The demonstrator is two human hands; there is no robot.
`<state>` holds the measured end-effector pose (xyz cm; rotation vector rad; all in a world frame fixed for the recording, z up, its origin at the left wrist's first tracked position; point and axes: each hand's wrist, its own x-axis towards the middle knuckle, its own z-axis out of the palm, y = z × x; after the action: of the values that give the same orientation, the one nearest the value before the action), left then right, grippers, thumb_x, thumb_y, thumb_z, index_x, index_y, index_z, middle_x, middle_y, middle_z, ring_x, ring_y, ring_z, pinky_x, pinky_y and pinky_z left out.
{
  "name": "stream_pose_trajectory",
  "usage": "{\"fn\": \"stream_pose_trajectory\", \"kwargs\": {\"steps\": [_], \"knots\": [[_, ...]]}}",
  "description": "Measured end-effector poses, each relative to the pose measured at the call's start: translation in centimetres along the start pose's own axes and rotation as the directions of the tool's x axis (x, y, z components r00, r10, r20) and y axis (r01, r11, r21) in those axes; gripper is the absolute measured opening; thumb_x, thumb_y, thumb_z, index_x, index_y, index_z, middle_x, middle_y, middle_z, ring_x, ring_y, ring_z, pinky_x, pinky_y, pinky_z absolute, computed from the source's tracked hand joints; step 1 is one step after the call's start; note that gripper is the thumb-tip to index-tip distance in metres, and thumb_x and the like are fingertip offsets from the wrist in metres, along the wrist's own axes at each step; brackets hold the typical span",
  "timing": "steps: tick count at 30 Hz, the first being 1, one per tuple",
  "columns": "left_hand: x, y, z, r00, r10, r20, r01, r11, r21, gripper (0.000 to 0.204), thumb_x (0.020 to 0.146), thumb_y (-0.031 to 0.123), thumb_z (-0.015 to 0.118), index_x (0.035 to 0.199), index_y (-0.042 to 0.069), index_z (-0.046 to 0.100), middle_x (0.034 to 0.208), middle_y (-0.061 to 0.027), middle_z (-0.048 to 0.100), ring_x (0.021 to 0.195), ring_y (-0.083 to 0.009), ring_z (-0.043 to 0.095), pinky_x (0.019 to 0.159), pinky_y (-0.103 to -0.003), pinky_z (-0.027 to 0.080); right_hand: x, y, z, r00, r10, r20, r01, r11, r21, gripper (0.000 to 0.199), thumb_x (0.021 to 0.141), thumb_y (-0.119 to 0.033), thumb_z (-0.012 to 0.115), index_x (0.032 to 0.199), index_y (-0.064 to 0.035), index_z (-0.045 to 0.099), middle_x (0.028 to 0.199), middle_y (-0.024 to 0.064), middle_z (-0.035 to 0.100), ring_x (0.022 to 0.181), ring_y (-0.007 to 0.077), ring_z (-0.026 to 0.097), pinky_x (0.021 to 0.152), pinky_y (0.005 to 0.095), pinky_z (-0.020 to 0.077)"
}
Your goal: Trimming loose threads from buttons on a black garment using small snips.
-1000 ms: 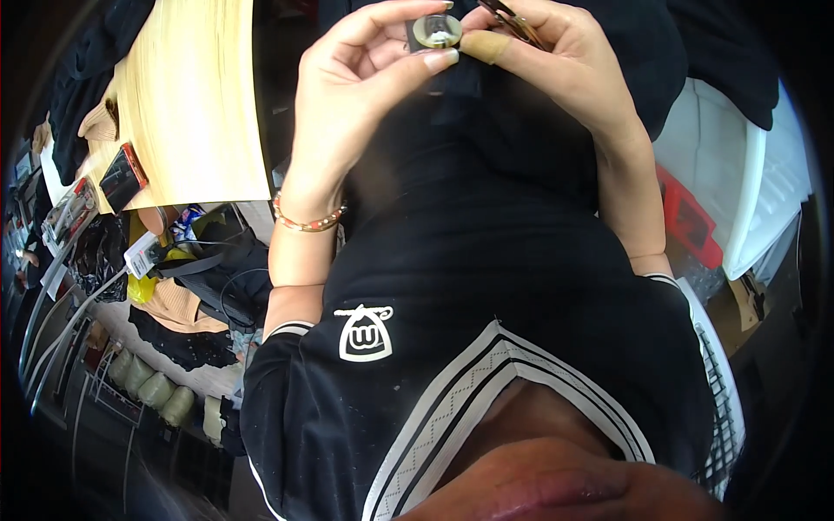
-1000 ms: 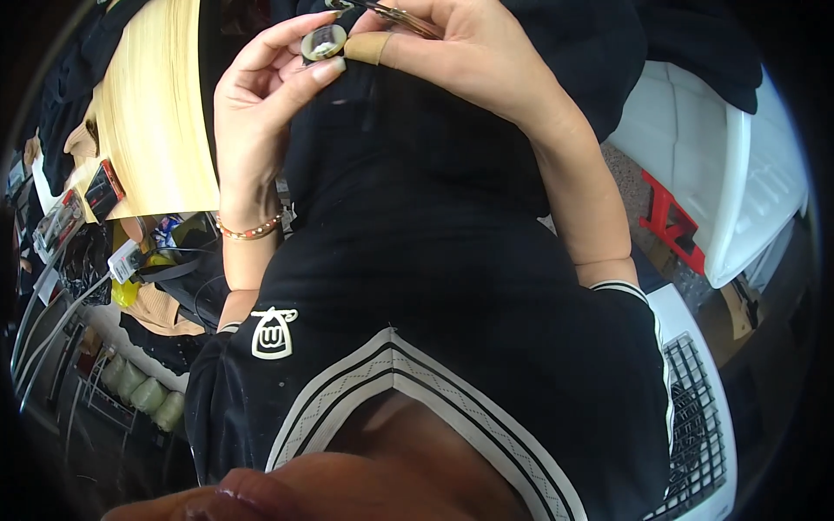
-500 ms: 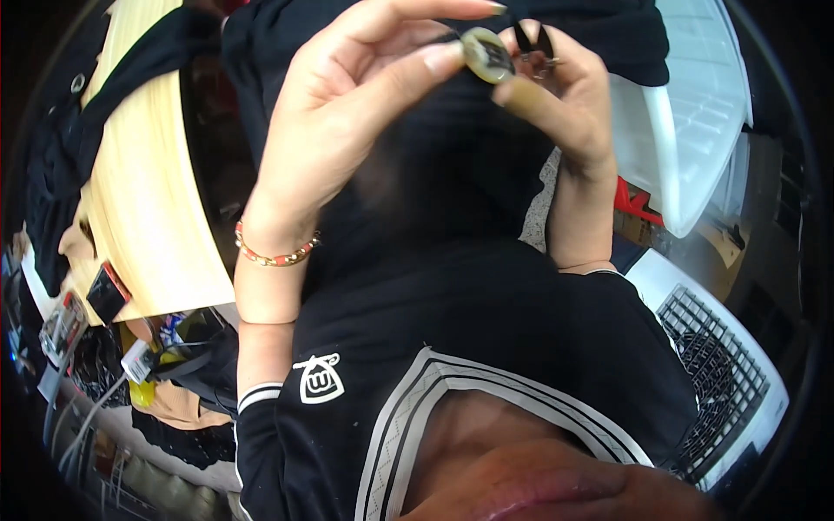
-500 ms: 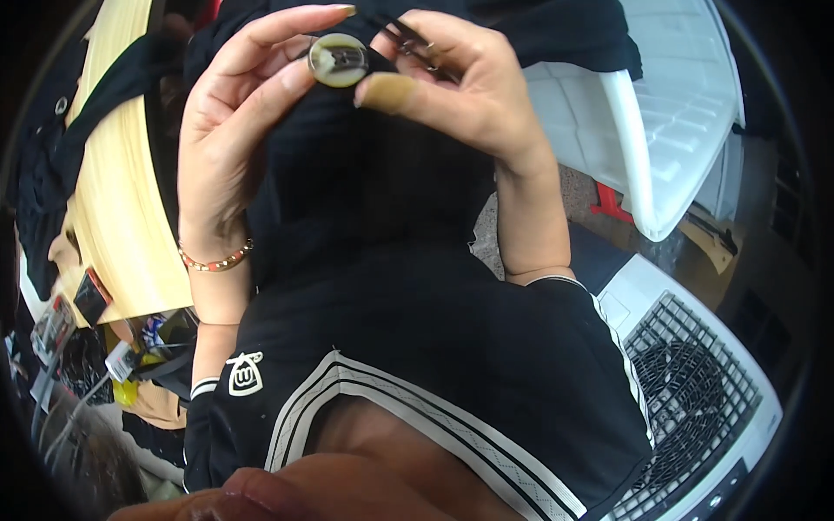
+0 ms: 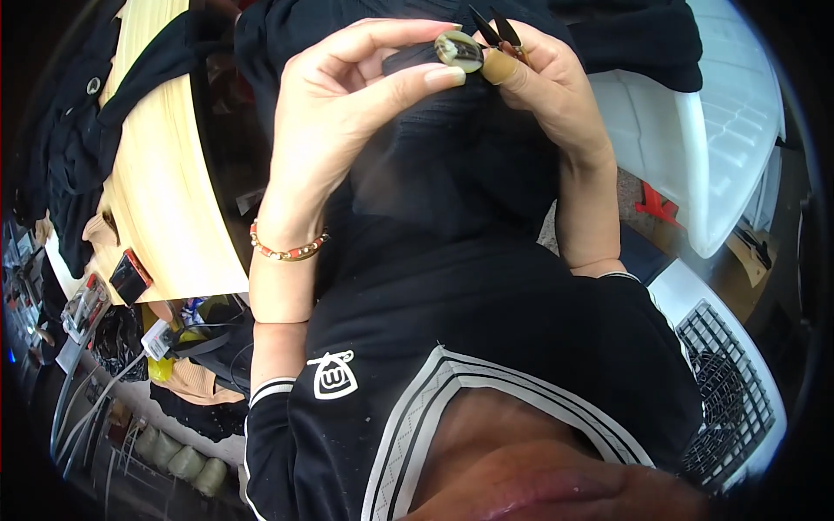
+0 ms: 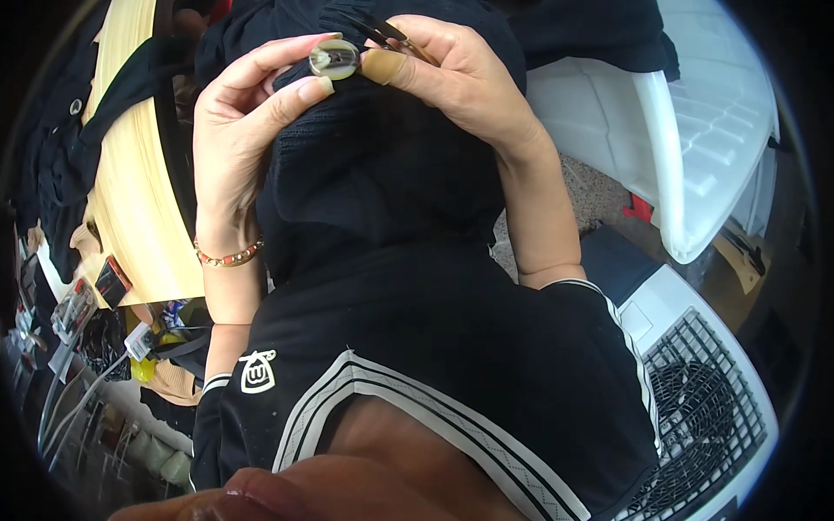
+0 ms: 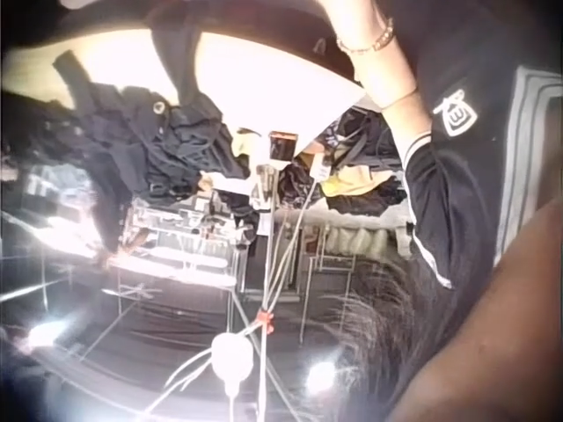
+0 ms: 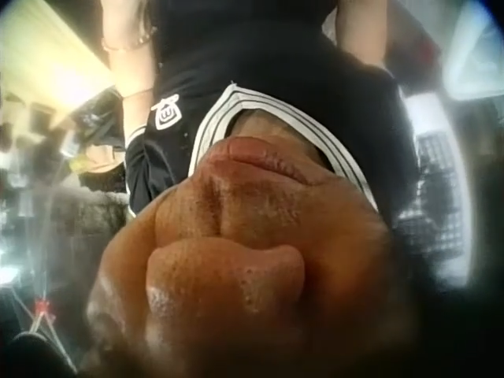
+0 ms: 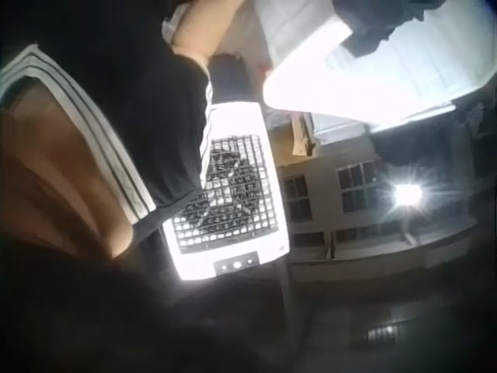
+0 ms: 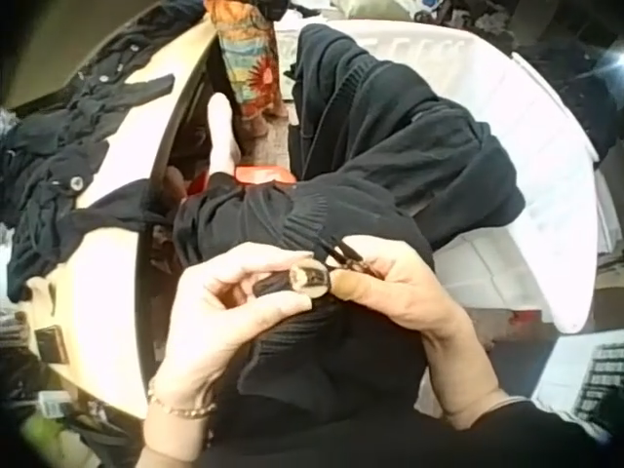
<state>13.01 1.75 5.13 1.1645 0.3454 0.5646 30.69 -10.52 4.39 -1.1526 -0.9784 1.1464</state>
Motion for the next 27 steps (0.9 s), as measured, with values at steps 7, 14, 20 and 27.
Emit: {"fn": "stream_pose_trajectory", "kwargs": {"steps": [7,14,20,27], "knots": [[0.0,-0.4,-0.6,0.981,0.192,0.025,-0.192,0.956,0.221,0.024,0.084,-0.003,0.075,0.108,0.0,0.074,0.104,-0.0092,0.071,0.1,-0.0154,0.067,0.09,-0.023,0.054,-0.2,0.4,0.0,0.997,-0.005,0.075,0.001,0.998,0.064,0.022,0.1,-0.024,0.063,0.102,-0.0031,0.066,0.079,-0.0079,0.051,0.071,0.0006,0.043,0.063,0.0178,0.0355],[-0.7,-0.6,-0.8,0.991,0.077,-0.107,-0.076,0.997,0.006,0.015,0.086,0.003,0.075,0.101,0.001,0.076,0.098,-0.0073,0.073,0.092,-0.0128,0.069,0.084,-0.021,0.055,0.1,1.5,2.5,0.969,-0.242,-0.037,0.238,0.966,-0.099,0.023,0.099,-0.024,0.064,0.103,-0.0018,0.066,0.078,-0.0057,0.054,0.066,0.002,0.046,0.059,0.018,0.0368],[-1.4,-1.1,-0.9,0.971,0.105,-0.216,-0.097,0.994,0.046,0.011,0.088,0.005,0.074,0.098,0.001,0.076,0.097,-0.0063,0.073,0.088,-0.0107,0.068,0.08,-0.021,0.053,0.4,2.9,3.2,0.872,-0.455,-0.182,0.38,0.861,-0.337,0.029,0.084,-0.008,0.079,0.109,-0.0001,0.066,0.084,-0.0035,0.057,0.068,0.0021,0.044,0.06,0.0164,0.0357],[-1.8,-1.6,-0.5,0.94,0.245,-0.239,-0.214,0.966,0.146,0.009,0.09,0.002,0.072,0.098,-0.002,0.073,0.096,-0.0037,0.07,0.081,-0.0049,0.064,0.072,-0.015,0.05,0.1,2.0,3.4,0.829,-0.548,-0.113,0.394,0.716,-0.577,0.024,0.09,-0.009,0.074,0.111,0.0013,0.072,0.087,0.0026,0.069,0.069,0.0047,0.054,0.062,0.0161,0.0407]]}}
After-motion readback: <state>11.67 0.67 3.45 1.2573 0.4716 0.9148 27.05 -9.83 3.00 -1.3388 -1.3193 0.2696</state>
